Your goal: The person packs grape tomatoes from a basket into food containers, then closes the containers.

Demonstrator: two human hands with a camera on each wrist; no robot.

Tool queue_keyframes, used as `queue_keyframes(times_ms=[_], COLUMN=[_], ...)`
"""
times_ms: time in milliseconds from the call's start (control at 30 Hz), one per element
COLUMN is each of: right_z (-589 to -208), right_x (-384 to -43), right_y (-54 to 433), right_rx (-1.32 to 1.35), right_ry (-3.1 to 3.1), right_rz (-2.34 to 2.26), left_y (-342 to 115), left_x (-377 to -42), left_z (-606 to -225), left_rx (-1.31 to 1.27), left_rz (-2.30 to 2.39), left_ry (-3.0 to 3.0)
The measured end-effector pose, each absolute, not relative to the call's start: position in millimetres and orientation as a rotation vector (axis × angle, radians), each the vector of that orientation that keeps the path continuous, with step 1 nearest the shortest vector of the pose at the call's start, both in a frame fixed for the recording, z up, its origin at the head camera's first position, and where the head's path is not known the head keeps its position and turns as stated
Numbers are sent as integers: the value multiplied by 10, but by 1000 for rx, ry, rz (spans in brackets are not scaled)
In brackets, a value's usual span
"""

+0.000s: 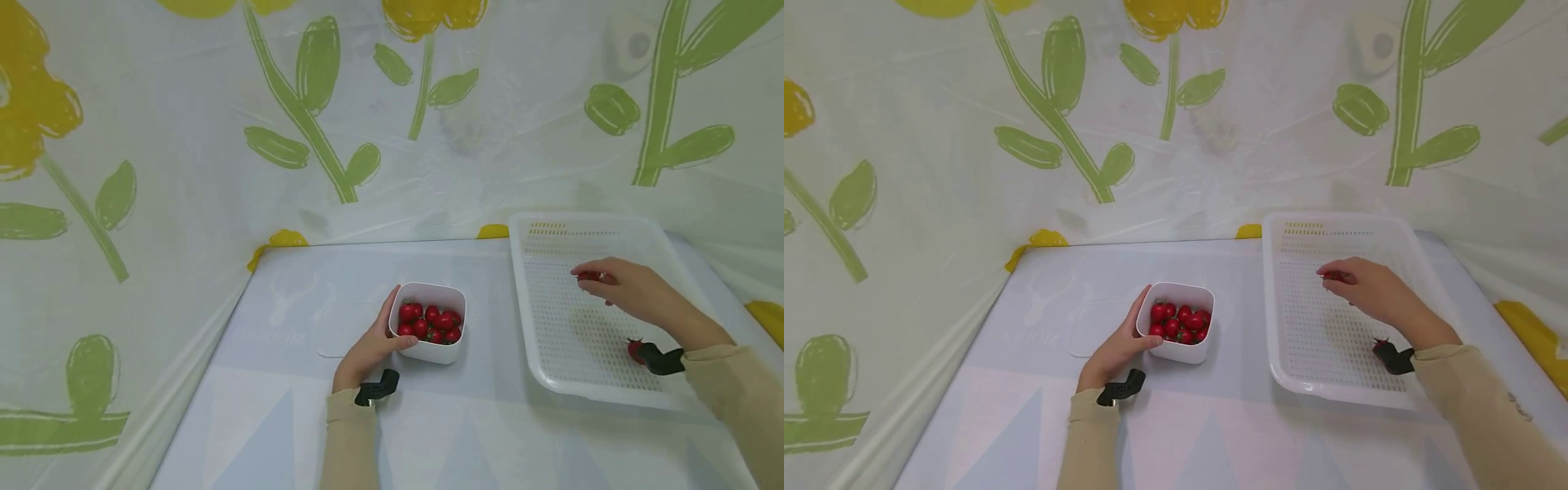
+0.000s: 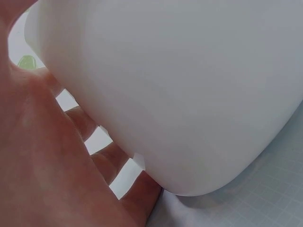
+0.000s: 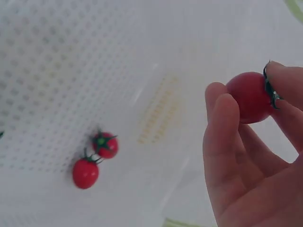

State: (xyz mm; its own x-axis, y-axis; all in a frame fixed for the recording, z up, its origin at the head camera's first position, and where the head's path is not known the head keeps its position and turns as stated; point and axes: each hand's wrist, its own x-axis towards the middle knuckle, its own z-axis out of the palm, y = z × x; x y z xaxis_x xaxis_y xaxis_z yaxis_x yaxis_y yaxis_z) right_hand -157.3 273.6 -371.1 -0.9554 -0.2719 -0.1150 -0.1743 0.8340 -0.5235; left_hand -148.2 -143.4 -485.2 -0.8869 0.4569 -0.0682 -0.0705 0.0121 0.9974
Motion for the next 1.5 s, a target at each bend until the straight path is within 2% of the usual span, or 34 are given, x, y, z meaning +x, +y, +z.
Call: queue_keyframes(times_ms=[367, 700, 1100, 1500], right_z=[-3523, -3494, -3601, -3855], right_x=[-1416, -1237, -1081, -1157], right_y=[2301, 2038, 1494, 1060], right_rx=[-348, -377, -379, -291], right_ry=[2954, 2962, 2851, 2736], right_rz=[-918, -1201, -1526, -1851], left_y=[-1472, -1451, -1465, -1416], left_x=[-1474, -1397, -1484, -1382], left_z=[-4838, -4620, -4853, -4571], left_rx=[356, 343, 352, 380], left_rz=[1916, 1909, 1909, 1906], left_ry=[1937, 1916, 1936, 1907])
